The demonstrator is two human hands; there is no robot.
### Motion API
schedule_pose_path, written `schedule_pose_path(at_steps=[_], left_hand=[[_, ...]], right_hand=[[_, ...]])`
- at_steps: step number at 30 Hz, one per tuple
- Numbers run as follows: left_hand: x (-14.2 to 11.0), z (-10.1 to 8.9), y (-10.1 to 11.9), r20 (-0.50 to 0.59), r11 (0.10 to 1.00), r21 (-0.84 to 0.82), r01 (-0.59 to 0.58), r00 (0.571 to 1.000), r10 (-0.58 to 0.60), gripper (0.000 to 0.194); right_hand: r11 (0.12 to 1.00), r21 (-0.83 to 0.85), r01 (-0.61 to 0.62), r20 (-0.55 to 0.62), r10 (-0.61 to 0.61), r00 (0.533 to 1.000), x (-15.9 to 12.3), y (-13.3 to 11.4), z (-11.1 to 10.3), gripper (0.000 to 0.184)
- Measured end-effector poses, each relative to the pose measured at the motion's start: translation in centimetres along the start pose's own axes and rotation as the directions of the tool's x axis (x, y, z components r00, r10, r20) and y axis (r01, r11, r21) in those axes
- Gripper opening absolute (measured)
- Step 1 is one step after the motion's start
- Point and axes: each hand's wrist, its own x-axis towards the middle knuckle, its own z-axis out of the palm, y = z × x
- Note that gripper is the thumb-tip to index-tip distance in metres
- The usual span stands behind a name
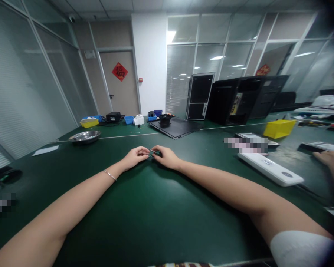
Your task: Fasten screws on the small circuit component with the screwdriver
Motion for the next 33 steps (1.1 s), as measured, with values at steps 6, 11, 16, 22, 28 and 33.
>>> schedule_pose_path(at_steps=[6, 11, 16, 22, 28, 33], left_hand=[[0.07, 0.17, -0.24, -0.021, 1.0, 0.015, 0.004, 1.0, -0.003, 0.032], [0.14, 0.15, -0.41, -0.037, 0.999, 0.032, 0.007, 0.999, -0.006, 0.031], [0.16, 0.16, -0.4, -0.039, 0.999, 0.032, 0.0, 0.999, 0.001, 0.03], [0.13, 0.21, -0.33, -0.038, 0.999, 0.044, -0.004, 0.999, 0.005, 0.03], [0.06, 0.37, -0.11, -0.044, 0.999, 0.047, 0.005, 0.999, -0.002, 0.028], [0.04, 0.62, 0.1, -0.046, 0.998, 0.064, -0.002, 0.999, 0.005, 0.027]], right_hand=[[1.0, -0.005, 0.0, 0.007, 0.0, 1.0, 0.01, 0.01, 0.09, 0.025], [1.0, 0.01, 0.0, 0.016, 0.0, 1.0, -0.03, -0.07, -0.01, 0.03], [1.0, 0.017, 0.005, 0.021, -0.005, 1.0, 0.0, 0.01, 0.01, 0.03], [1.0, 0.001, -0.007, 0.03, 0.007, 1.0, -0.03, -0.13, -0.06, 0.033], [1.0, 0.007, -0.013, 0.026, 0.013, 1.0, 0.04, -0.11, 0.01, 0.033], [0.997, 0.044, -0.068, 0.008, 0.068, 0.998, 0.18, -0.28, 0.24, 0.03]])
